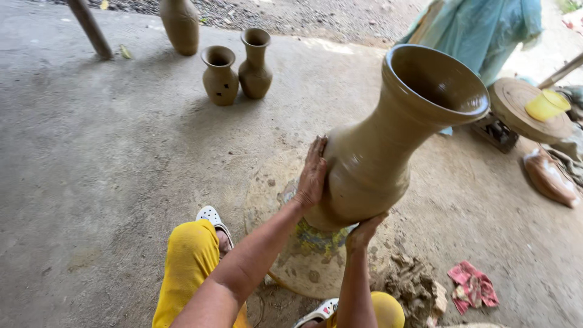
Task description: The person carves decorative floral patterns into a large wet clay vase using a small metal tool while rotating the vase on a wheel by hand.
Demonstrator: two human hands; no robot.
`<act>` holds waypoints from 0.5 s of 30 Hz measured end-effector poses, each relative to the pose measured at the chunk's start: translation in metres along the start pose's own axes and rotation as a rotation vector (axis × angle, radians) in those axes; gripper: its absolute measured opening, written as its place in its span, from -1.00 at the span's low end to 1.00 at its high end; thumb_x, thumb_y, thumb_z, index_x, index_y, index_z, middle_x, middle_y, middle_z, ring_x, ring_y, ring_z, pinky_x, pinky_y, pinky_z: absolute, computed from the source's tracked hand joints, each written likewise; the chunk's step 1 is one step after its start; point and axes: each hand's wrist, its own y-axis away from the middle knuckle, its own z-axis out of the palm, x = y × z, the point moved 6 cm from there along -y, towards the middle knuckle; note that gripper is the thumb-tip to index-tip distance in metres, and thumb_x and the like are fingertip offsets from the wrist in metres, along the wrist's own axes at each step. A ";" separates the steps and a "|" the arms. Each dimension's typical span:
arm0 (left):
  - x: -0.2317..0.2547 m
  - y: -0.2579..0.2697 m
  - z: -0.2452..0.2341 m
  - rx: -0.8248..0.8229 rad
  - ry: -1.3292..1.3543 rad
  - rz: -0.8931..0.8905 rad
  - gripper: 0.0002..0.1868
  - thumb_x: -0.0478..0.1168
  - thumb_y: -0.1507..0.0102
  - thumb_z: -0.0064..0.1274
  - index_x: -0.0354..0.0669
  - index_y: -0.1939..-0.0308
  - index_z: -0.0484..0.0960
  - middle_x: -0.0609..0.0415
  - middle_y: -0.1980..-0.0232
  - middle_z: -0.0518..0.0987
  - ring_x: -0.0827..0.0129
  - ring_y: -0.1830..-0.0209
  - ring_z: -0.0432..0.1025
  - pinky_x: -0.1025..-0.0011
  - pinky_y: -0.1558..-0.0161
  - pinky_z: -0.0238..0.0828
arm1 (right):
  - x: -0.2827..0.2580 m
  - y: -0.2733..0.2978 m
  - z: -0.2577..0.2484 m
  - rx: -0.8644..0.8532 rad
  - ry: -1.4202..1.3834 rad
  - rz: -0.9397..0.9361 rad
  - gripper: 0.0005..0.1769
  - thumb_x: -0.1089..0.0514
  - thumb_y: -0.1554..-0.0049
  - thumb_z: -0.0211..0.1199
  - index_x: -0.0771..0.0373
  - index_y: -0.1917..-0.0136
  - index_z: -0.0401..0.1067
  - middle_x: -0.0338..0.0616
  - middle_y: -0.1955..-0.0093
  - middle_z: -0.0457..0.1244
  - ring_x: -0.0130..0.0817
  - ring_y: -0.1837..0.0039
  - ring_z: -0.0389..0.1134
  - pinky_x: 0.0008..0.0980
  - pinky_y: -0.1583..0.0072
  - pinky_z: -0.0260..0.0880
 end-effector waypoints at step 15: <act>-0.120 0.150 -0.077 -0.440 -0.236 -0.148 -0.75 -0.35 -0.42 0.09 -0.22 -0.18 0.66 -0.01 -0.07 0.70 0.36 0.01 0.56 0.40 -0.03 0.51 | -0.192 0.230 -0.212 0.089 0.829 -0.124 -0.73 0.21 -0.32 0.20 0.26 -0.27 0.51 -0.18 -0.21 0.40 -0.39 -0.26 0.39 -0.40 -0.32 0.38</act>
